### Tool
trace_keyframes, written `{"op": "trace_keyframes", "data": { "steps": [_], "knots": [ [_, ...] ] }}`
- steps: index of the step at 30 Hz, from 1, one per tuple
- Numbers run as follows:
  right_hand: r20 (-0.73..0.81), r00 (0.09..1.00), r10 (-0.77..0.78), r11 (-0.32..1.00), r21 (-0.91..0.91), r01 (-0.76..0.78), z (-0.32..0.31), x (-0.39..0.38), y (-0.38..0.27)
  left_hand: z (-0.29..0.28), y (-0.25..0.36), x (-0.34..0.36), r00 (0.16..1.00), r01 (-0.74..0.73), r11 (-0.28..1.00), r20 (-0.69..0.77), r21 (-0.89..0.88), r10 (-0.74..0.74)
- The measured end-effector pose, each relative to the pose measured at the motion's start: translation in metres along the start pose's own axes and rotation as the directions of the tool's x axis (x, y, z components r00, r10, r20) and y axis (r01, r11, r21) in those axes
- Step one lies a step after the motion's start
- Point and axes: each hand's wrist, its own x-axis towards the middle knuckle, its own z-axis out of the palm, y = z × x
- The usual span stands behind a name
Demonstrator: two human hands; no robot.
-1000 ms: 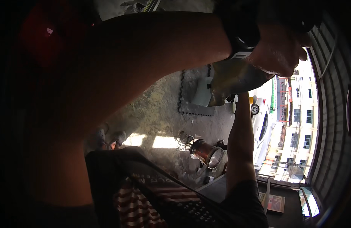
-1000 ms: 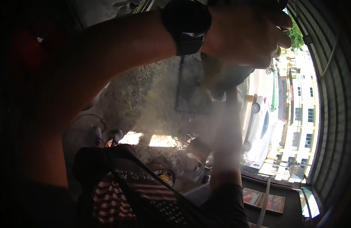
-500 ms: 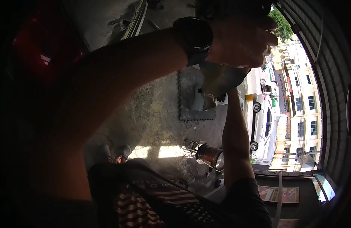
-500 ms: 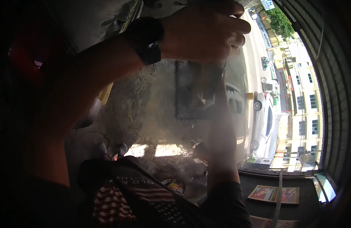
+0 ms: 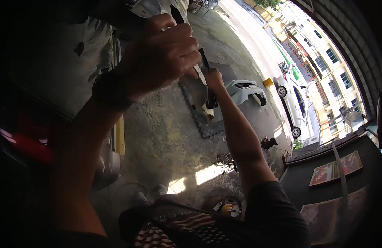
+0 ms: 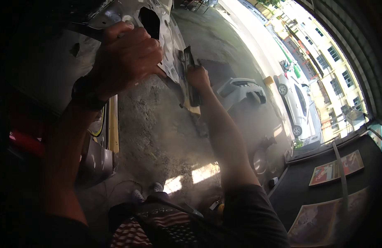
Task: The person sands the edge of a car panel using a sanding block, wets a sponge and the block in a bucket of water, and wipes and sands the panel again.
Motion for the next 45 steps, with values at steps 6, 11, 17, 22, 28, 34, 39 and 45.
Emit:
{"op": "trace_keyframes", "data": {
  "steps": [6,11,17,22,28,34,39,45],
  "knots": [
    [-0.073,0.997,-0.039,0.991,0.124,0.048,-0.017,-0.104,0.011,-0.001,0.0,-0.006,0.996,0.04,0.999,0.078,0.015,-0.041],
    [0.002,0.994,0.112,0.993,0.033,-0.112,-0.003,-0.021,-0.008,-0.003,0.0,-0.005,0.997,0.039,0.999,0.068,0.012,-0.04],
    [0.089,0.986,0.141,0.988,0.043,-0.145,-0.008,-0.041,-0.007,-0.01,0.0,0.001,0.995,0.037,0.999,0.095,0.0,-0.037],
    [0.029,0.995,0.094,0.988,0.122,-0.097,-0.012,-0.104,0.016,-0.008,0.0,-0.003,0.993,0.052,0.999,0.107,-0.005,-0.051],
    [0.026,0.987,0.161,0.987,0.018,-0.161,-0.009,-0.011,-0.016,-0.016,0.002,0.004,0.989,0.016,0.998,0.144,0.062,-0.025],
    [0.09,0.986,0.14,0.981,0.12,-0.15,-0.021,-0.091,-0.002,-0.014,-0.001,0.003,0.989,0.0,0.998,0.151,0.063,-0.01],
    [0.189,0.948,0.256,0.966,-0.015,-0.258,-0.025,-0.085,-0.002,-0.013,-0.001,0.0,0.989,-0.011,0.997,0.15,0.073,-0.001],
    [0.083,0.984,0.156,0.985,0.055,-0.161,-0.011,-0.011,-0.005,-0.019,0.002,0.01,0.984,-0.022,0.995,0.179,0.093,0.005]
  ]
}}
